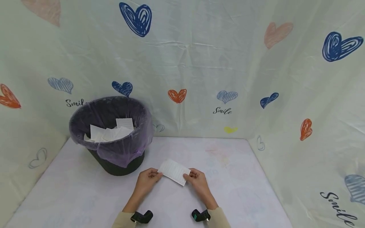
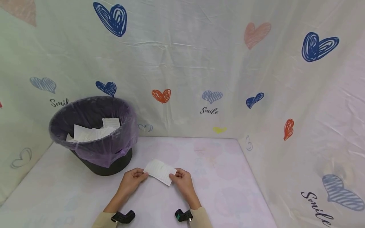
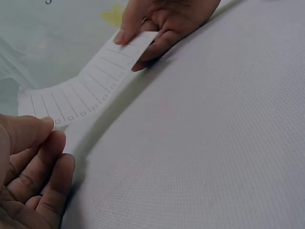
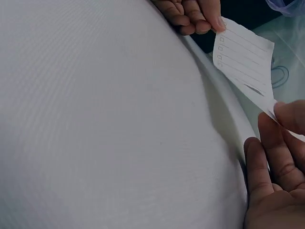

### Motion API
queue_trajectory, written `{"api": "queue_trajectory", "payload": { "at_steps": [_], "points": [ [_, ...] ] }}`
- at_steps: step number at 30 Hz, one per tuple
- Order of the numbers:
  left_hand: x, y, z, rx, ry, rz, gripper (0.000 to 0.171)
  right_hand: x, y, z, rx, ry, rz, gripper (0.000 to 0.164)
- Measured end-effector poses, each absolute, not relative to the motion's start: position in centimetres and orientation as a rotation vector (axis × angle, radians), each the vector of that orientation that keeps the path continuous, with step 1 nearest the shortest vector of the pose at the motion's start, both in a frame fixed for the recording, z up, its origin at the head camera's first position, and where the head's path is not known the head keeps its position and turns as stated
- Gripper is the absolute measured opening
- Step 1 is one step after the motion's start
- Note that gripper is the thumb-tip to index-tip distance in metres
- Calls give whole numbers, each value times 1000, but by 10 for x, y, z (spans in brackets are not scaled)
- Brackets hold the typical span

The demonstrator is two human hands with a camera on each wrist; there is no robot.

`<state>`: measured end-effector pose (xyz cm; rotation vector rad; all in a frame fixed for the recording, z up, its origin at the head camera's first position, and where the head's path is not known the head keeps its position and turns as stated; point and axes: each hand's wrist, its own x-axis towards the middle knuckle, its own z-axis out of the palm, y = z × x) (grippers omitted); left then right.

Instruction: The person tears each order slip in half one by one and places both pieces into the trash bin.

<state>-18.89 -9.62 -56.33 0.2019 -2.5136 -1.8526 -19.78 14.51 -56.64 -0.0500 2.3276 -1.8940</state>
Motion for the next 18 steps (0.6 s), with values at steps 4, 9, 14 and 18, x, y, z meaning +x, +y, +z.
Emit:
{"api": "queue_trajectory", "payload": {
  "at_steps": [4,9,14,18],
  "points": [
    [-190,-96,-564,249,-2479,-1922,25,-196,145,-563,-103,2345,-1850,28],
    [-192,-97,-564,255,-2368,-2087,20,-195,145,-558,-151,2438,-1797,18],
    [-192,-97,-563,234,-2395,-2084,26,-201,150,-567,-193,2469,-1750,21],
    [-192,-99,-563,248,-2433,-2048,26,-200,149,-567,-160,2455,-1722,24]
  ]
}}
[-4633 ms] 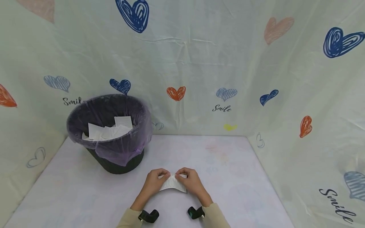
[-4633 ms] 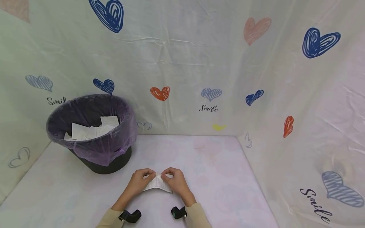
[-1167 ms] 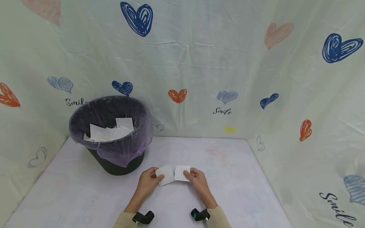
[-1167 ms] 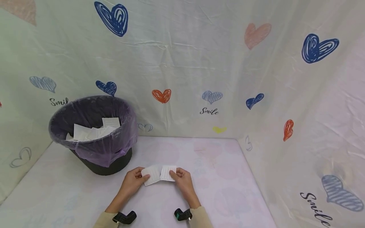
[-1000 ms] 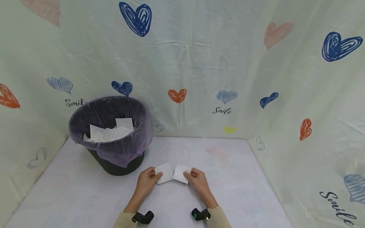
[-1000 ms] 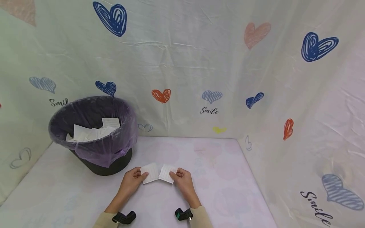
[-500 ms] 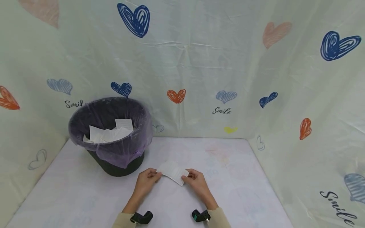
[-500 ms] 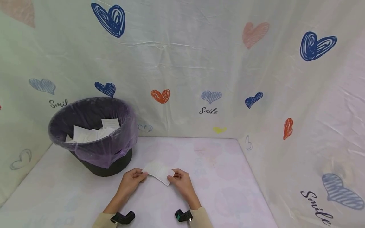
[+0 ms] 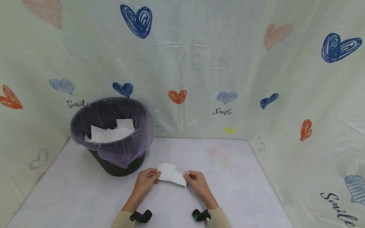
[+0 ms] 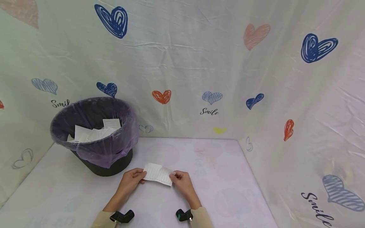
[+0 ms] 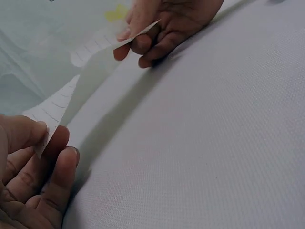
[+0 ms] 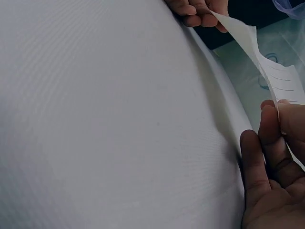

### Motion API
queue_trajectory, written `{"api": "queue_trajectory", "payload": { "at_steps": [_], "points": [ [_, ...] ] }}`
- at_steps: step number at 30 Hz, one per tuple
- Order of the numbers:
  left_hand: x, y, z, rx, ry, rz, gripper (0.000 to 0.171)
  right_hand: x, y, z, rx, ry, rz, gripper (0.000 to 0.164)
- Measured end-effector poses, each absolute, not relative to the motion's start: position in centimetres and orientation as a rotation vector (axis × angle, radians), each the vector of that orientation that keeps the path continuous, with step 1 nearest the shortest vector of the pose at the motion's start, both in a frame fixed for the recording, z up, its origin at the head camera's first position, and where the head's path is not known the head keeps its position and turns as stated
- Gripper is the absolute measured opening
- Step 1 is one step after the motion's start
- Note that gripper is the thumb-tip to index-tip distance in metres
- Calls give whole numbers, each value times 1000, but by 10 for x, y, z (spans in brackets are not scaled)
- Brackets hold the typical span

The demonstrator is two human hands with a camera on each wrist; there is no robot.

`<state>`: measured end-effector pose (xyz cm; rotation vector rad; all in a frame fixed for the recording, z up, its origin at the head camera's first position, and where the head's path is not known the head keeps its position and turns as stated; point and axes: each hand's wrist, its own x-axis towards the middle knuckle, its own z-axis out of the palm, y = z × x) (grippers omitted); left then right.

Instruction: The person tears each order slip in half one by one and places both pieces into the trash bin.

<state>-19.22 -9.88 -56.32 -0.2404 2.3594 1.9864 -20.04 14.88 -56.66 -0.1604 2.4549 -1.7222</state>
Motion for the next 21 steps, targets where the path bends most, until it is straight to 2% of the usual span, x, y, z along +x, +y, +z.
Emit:
{"api": "queue_trajectory", "payload": {
  "at_steps": [21],
  "points": [
    [-195,-98,-565,-274,2347,1993,22,-206,155,-567,11,2383,-1824,28]
  ]
}}
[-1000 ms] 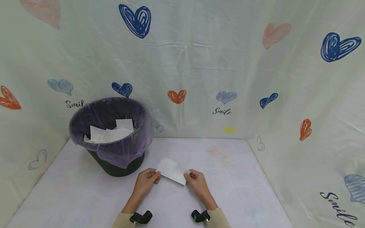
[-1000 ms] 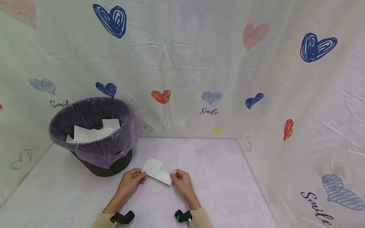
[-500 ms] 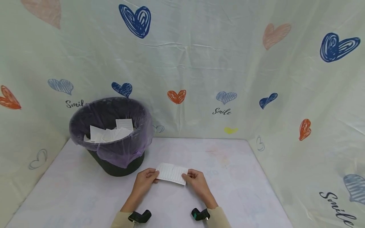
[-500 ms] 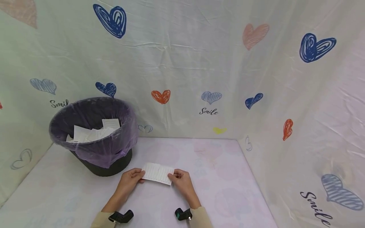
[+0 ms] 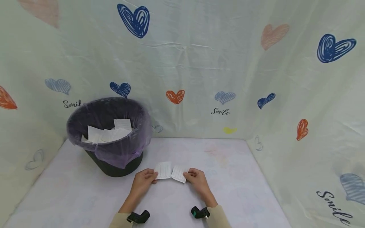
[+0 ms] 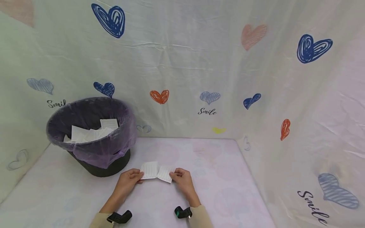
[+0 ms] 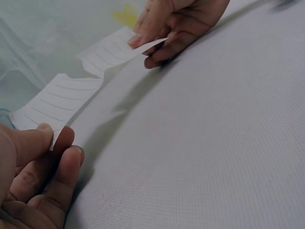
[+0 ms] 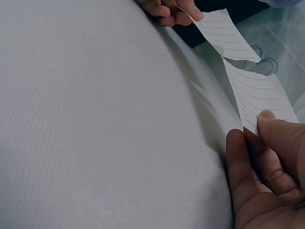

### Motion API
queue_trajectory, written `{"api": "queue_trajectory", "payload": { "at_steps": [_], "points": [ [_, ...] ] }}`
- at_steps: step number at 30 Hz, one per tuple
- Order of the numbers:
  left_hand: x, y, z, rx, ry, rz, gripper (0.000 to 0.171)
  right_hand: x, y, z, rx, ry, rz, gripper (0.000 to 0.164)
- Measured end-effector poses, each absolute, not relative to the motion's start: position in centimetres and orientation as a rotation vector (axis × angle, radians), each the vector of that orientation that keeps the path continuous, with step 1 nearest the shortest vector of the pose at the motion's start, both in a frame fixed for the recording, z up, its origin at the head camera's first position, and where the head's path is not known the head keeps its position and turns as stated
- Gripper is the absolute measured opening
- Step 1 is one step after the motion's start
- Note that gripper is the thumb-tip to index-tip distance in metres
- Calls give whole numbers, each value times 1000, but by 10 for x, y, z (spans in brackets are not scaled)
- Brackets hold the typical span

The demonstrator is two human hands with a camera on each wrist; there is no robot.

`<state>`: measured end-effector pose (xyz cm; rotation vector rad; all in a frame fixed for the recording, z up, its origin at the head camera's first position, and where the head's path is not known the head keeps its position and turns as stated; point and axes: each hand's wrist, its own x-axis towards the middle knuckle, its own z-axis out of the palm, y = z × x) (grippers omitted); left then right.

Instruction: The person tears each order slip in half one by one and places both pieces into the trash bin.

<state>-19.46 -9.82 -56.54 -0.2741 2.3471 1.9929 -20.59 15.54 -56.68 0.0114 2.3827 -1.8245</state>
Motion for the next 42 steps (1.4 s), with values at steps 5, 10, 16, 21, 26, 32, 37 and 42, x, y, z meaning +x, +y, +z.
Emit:
{"api": "queue_trajectory", "payload": {
  "at_steps": [5,10,16,21,26,32,37,42],
  "points": [
    [-191,-101,-565,-280,2351,1973,21,-204,154,-568,8,2388,-1795,25],
    [-189,-101,-566,-277,2368,1964,22,-202,152,-567,-9,2409,-1786,26],
    [-191,-101,-567,-317,2315,2052,21,-204,153,-567,35,2386,-1839,26],
    [-192,-102,-566,-333,2288,2069,23,-204,152,-566,104,2294,-1938,31],
    [-187,-103,-560,-343,2363,2004,22,-206,150,-564,155,2202,-2016,34],
    [-180,-107,-541,-238,2553,1833,16,-208,149,-546,122,2278,-2010,29],
    [-167,-109,-515,-77,2646,1743,16,-205,140,-510,81,2431,-1913,19],
    [-155,-115,-482,157,2681,1780,14,-208,128,-486,-26,2490,-1883,15]
  ]
}}
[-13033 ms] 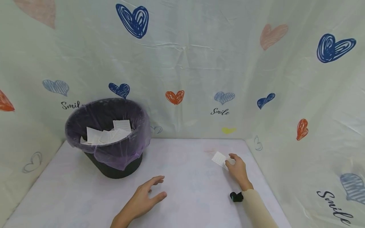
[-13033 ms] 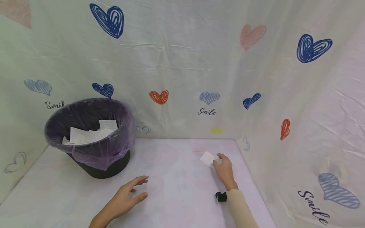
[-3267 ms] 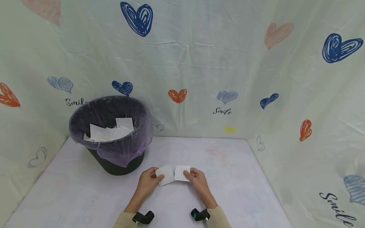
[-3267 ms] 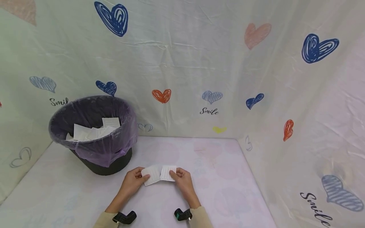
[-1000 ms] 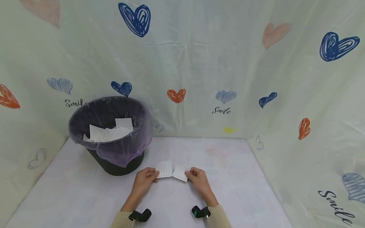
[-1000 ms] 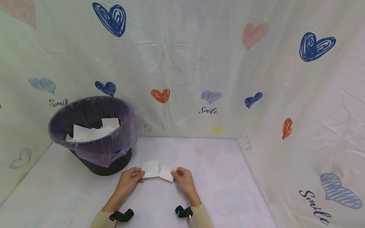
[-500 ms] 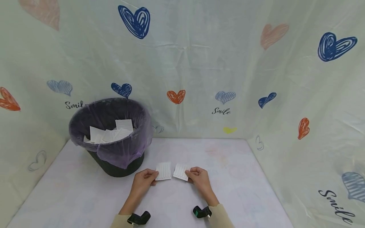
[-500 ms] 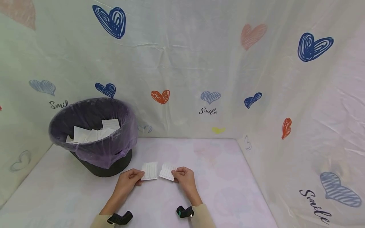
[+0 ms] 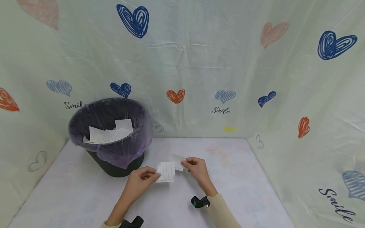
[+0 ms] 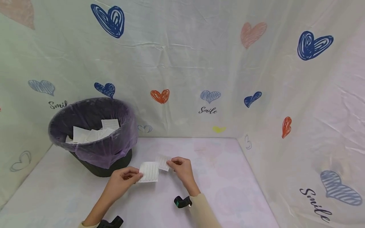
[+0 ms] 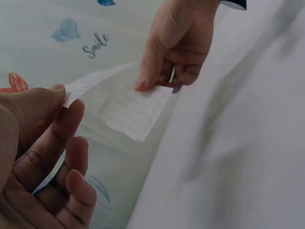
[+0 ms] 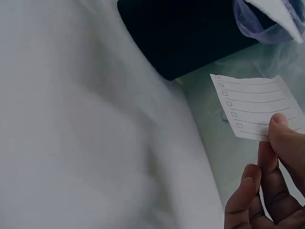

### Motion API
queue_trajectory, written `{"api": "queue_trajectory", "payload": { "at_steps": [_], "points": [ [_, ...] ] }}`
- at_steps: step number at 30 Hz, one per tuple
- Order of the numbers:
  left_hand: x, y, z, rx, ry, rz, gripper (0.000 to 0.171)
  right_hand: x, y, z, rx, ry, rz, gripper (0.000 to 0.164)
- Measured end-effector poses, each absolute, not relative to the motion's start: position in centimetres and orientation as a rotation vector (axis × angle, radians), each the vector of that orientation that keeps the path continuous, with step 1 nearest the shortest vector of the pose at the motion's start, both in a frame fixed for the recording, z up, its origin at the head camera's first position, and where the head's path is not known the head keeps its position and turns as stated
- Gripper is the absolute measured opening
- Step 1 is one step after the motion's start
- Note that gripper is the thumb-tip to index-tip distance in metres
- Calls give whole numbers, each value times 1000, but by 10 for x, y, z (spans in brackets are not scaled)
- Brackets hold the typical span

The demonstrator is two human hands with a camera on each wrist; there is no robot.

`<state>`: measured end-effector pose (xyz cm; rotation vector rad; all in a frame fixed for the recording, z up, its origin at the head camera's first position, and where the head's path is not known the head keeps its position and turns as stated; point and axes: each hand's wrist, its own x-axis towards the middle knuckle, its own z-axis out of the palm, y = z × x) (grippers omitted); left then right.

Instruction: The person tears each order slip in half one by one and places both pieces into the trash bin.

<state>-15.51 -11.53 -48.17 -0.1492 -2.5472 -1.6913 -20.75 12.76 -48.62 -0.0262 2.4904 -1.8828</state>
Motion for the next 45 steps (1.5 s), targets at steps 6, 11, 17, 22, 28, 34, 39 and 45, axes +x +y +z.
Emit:
{"api": "queue_trajectory", "payload": {
  "at_steps": [6,11,17,22,28,34,39,45],
  "points": [
    [-143,-123,-444,-393,-2373,-1668,9,-214,116,-458,-112,2524,-1853,17],
    [-139,-131,-414,-472,-2282,-1556,8,-221,107,-433,-229,2522,-1881,18],
    [-140,-145,-378,-549,-2198,-1324,16,-227,95,-405,-351,2527,-1883,19],
    [-144,-158,-353,-536,-2155,-1192,19,-231,84,-384,-384,2516,-1913,18],
    [-146,-175,-335,-455,-2162,-1128,18,-234,75,-363,-487,2456,-1953,20],
    [-149,-184,-325,-360,-2182,-1150,14,-237,70,-349,-569,2431,-1986,20],
    [-154,-190,-323,-300,-2195,-1132,12,-240,66,-342,-589,2429,-1991,20],
    [-160,-200,-320,-258,-2169,-1102,12,-246,59,-334,-600,2433,-2003,21]
  ]
}}
